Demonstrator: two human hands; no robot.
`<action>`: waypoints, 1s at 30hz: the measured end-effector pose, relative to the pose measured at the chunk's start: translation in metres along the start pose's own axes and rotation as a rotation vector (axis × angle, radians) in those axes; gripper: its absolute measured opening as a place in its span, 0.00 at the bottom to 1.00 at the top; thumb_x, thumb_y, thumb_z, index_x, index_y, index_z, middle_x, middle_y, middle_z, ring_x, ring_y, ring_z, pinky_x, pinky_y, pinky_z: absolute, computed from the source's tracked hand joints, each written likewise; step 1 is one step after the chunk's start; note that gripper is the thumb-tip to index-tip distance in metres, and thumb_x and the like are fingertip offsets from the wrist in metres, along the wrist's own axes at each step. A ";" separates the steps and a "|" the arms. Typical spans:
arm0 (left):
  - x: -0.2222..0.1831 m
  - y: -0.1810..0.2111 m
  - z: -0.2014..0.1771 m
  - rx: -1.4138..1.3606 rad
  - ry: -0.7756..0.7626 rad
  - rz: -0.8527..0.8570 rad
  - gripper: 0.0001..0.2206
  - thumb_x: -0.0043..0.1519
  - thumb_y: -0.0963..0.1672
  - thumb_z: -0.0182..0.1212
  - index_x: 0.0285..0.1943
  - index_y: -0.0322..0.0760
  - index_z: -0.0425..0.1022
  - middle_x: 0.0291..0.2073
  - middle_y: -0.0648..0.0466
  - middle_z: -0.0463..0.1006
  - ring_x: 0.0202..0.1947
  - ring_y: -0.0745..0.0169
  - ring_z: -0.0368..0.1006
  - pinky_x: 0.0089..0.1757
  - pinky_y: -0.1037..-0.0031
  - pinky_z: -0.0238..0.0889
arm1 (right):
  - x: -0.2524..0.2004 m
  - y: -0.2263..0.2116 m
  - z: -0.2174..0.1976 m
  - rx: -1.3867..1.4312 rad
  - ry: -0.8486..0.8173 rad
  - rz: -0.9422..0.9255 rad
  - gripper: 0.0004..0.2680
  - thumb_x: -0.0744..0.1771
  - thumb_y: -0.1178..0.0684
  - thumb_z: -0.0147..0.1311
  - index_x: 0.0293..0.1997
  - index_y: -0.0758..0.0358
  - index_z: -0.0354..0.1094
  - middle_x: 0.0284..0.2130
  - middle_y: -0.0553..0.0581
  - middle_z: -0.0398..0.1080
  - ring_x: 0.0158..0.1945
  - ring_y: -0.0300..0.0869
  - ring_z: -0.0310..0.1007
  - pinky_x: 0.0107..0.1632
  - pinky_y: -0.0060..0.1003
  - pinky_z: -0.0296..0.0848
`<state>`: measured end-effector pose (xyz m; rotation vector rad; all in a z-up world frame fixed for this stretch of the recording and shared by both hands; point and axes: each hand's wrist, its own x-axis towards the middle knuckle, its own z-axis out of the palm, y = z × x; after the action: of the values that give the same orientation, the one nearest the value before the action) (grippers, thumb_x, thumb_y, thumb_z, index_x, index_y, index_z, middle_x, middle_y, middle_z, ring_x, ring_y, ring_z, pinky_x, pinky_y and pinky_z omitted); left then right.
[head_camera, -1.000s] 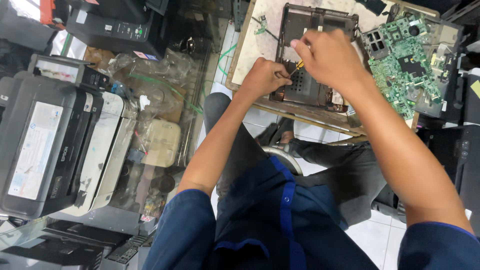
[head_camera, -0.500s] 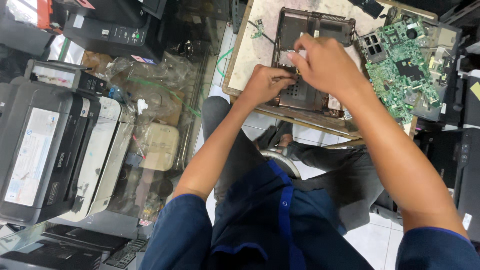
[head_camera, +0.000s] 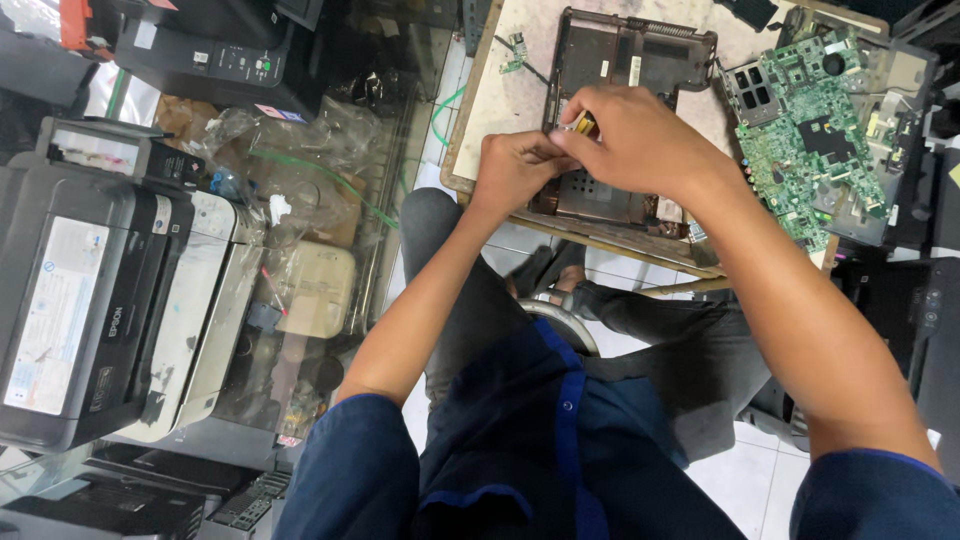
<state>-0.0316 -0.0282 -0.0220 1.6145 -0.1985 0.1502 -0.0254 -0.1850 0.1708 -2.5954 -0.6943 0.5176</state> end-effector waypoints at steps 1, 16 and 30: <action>0.002 0.008 -0.002 0.095 0.018 -0.013 0.07 0.50 0.44 0.84 0.29 0.44 0.87 0.24 0.63 0.86 0.30 0.86 0.76 0.33 0.85 0.70 | -0.003 -0.015 -0.009 -0.001 -0.018 0.083 0.14 0.75 0.42 0.48 0.50 0.62 0.73 0.09 0.60 0.63 0.21 0.53 0.64 0.35 0.48 0.61; 0.016 0.022 -0.025 0.301 -0.373 0.377 0.06 0.69 0.41 0.60 0.45 0.38 0.83 0.30 0.55 0.86 0.27 0.62 0.75 0.37 0.72 0.65 | 0.011 0.036 0.027 -0.340 0.261 -0.186 0.13 0.73 0.57 0.53 0.66 0.62 0.68 0.38 0.74 0.78 0.39 0.74 0.76 0.40 0.65 0.72; 0.015 0.009 -0.017 0.194 -0.321 0.275 0.03 0.64 0.39 0.69 0.44 0.35 0.84 0.36 0.54 0.89 0.40 0.73 0.82 0.43 0.76 0.76 | 0.011 0.041 0.014 -0.307 0.124 -0.213 0.07 0.71 0.58 0.56 0.53 0.62 0.76 0.38 0.65 0.78 0.43 0.63 0.77 0.46 0.57 0.73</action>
<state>-0.0186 -0.0126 -0.0086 1.7940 -0.6719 0.1223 -0.0070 -0.2079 0.1367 -2.7553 -1.0631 0.1942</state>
